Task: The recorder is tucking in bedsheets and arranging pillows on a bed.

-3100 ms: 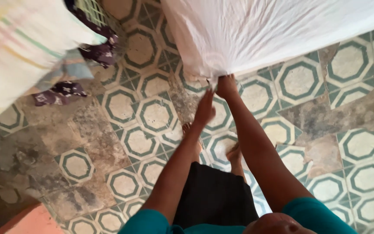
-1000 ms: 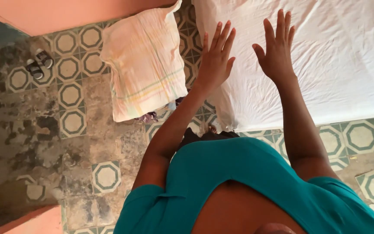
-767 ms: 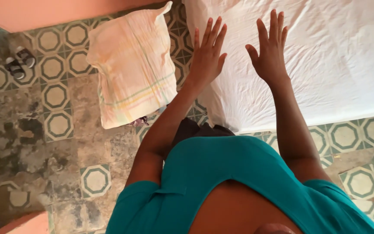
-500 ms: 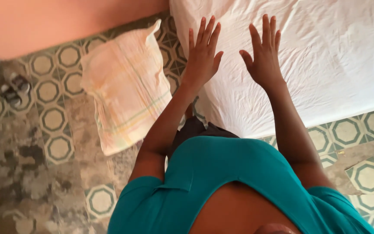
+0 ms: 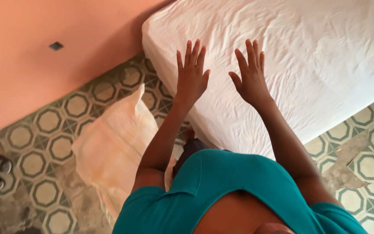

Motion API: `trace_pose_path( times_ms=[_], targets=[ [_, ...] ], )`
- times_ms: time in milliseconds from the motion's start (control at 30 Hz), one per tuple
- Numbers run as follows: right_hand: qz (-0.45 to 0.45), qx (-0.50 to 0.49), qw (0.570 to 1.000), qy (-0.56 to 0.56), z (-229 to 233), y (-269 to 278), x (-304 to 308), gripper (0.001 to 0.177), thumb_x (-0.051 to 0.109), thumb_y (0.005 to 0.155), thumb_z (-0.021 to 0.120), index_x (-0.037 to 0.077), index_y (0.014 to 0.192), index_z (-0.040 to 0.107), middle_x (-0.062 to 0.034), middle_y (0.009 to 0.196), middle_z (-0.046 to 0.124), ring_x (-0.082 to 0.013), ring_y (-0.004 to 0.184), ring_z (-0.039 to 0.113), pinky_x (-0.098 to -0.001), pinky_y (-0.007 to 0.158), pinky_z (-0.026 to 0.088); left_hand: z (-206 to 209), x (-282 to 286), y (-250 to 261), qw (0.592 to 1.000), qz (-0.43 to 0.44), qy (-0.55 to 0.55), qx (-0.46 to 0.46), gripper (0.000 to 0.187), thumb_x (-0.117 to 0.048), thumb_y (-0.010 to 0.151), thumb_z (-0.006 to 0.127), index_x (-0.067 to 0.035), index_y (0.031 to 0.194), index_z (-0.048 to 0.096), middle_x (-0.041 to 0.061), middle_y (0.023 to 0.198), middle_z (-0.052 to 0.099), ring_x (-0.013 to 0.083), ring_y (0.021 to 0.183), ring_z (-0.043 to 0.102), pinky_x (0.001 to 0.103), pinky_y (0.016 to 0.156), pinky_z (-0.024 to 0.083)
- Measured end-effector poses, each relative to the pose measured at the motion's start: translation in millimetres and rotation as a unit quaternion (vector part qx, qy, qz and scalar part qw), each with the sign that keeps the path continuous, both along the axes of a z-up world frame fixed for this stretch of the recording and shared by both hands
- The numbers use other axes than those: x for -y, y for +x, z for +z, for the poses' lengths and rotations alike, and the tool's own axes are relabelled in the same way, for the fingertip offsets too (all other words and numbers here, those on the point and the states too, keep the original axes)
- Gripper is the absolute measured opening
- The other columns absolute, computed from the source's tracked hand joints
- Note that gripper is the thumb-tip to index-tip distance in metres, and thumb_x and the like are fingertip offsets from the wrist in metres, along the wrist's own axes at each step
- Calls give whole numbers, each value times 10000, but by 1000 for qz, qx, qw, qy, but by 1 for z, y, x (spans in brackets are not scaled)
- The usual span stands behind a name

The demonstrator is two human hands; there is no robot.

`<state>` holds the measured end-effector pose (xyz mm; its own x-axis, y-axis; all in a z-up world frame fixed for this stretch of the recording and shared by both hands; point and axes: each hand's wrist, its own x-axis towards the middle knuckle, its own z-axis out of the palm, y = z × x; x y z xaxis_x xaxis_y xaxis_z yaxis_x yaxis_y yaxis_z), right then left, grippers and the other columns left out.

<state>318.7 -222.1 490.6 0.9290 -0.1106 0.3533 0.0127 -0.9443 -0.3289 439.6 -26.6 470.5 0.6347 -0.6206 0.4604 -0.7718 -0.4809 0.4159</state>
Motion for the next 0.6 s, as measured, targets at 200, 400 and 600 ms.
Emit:
trace_pose_path(
  times_ms=[200,400,600],
  targets=[
    [-59,-18,998,18,14,20,4,651,199,1038,697,38,1597,407,-232,1741,123,-456,1623,60,-667,1279,127,7,19,35,999,-34,20,-5,777,-230,934,720,-16,1585,355,148,1706,196,345,1603,114,630,1284,77],
    [-88,-29,996,18,4,21,18,639,235,1043,678,42,1586,403,-223,1736,131,-453,1617,70,-659,1276,135,5,28,44,998,-66,16,-16,756,-231,941,714,-15,1577,367,161,1707,194,352,1603,111,630,1282,74],
    [-87,-32,996,14,5,12,32,649,240,1072,664,46,1622,378,-220,1751,118,-444,1630,61,-653,1292,127,-1,38,41,998,-65,14,-20,767,-236,939,719,-12,1583,369,166,1710,195,355,1606,119,625,1286,71]
  ],
)
